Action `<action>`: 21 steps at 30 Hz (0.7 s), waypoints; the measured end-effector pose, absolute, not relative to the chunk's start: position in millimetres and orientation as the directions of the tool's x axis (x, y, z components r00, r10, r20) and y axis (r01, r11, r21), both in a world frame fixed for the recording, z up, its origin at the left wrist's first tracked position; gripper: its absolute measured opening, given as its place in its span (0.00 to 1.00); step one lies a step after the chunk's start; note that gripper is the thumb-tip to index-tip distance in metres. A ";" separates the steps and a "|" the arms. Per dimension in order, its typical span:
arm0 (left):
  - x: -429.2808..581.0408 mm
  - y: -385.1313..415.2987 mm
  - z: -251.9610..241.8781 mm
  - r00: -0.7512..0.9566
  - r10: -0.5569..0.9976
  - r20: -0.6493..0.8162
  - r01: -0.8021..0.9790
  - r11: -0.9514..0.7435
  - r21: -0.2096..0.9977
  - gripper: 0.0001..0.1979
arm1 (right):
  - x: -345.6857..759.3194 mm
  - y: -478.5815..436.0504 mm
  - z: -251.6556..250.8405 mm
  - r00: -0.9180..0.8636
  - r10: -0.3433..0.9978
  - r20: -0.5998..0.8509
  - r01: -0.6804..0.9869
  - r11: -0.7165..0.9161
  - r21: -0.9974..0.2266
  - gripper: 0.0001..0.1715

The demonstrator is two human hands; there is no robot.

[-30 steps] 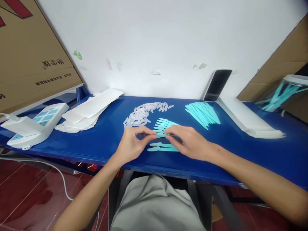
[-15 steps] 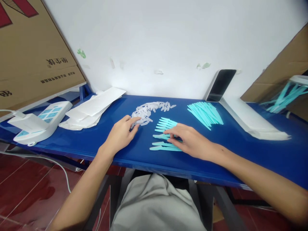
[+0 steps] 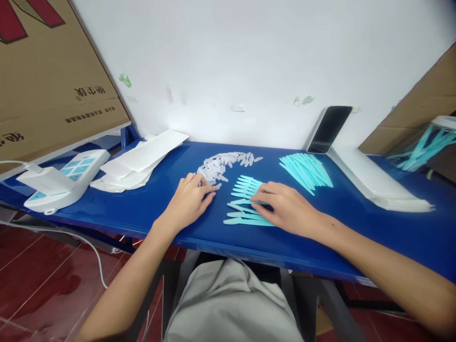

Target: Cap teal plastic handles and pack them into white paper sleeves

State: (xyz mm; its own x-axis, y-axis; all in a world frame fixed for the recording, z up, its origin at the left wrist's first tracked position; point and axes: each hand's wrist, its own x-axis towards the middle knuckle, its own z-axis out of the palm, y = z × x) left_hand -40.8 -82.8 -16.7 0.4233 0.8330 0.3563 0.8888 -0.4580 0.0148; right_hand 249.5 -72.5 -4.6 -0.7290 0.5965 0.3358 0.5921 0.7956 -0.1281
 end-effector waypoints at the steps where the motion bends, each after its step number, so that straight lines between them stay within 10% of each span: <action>1: -40.1 -82.8 -16.5 0.432 0.824 0.367 0.881 -0.473 0.024 0.18 | 249.7 -72.7 -3.9 -0.729 0.598 0.333 0.593 0.795 -0.129 0.16; 21: -35.5 -83.4 -18.0 0.432 0.824 0.367 0.860 -0.499 0.108 0.13 | 251.6 -71.3 2.1 -0.810 0.549 0.206 0.526 0.835 -0.161 0.13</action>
State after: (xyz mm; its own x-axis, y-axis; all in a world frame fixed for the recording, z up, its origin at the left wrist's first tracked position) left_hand -35.5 -83.4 -18.0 0.4321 0.8239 0.3667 0.8598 -0.4990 0.1080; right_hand 251.6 -71.3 2.1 -0.8098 0.5494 0.2061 0.5257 0.8353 -0.1611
